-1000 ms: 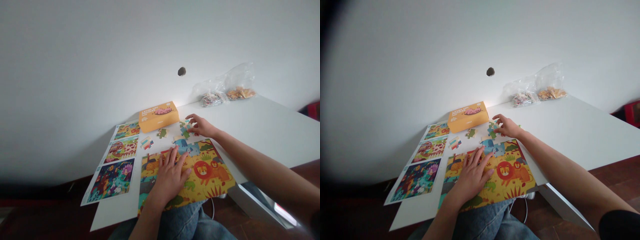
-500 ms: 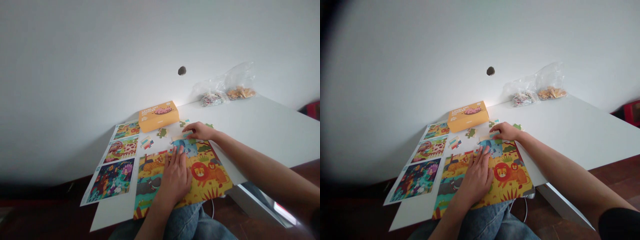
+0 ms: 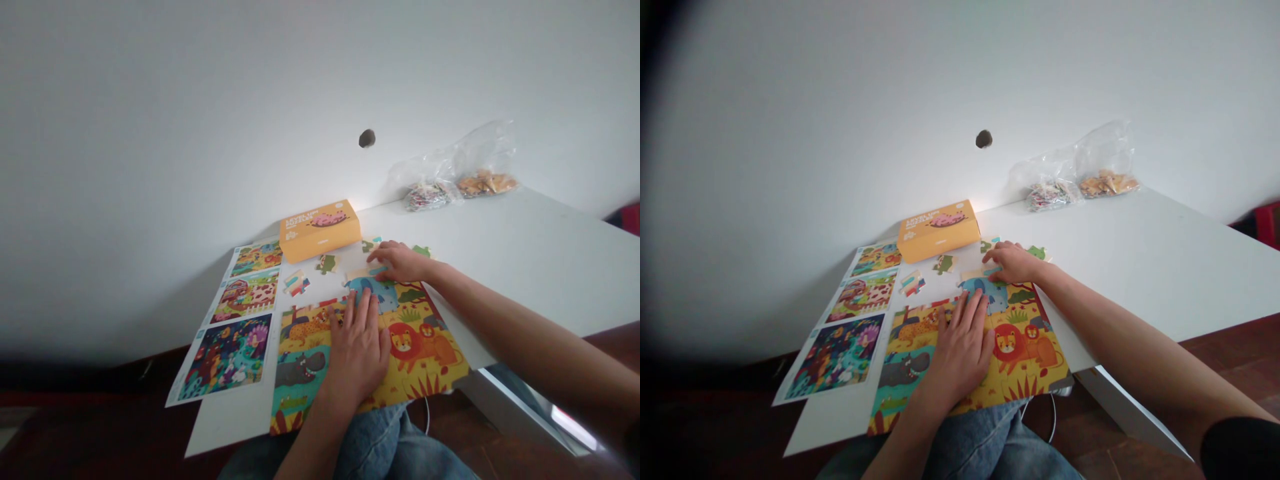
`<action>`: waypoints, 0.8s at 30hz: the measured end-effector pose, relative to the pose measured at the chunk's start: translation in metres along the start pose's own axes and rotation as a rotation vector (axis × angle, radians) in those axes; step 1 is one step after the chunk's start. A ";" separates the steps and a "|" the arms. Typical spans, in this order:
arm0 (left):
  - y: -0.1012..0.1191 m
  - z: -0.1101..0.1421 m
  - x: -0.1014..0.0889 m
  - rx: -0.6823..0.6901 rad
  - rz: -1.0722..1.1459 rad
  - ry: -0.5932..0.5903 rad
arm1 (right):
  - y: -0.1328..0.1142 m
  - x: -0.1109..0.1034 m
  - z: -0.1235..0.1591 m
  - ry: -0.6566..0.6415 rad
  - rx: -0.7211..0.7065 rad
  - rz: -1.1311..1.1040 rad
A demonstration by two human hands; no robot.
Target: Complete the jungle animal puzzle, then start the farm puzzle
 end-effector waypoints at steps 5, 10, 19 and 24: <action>-0.001 0.000 0.003 0.013 -0.017 -0.027 | -0.008 0.004 0.002 0.028 0.023 0.046; -0.002 0.001 0.006 0.025 -0.047 -0.034 | -0.007 0.005 -0.002 0.075 0.122 0.078; -0.005 0.001 0.009 0.025 -0.098 -0.004 | 0.013 0.000 -0.016 0.180 0.350 0.099; -0.006 0.001 0.010 0.026 -0.095 -0.006 | 0.021 -0.002 -0.012 0.255 0.424 0.125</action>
Point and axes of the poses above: each hand's wrist, its own z-axis away from the middle knuckle, its own x-axis out of the palm, y = z × x, the point moved 4 cm from there along -z, towards the middle knuckle, and after that the axes turned 9 degrees about -y, right-handed, at the moved point
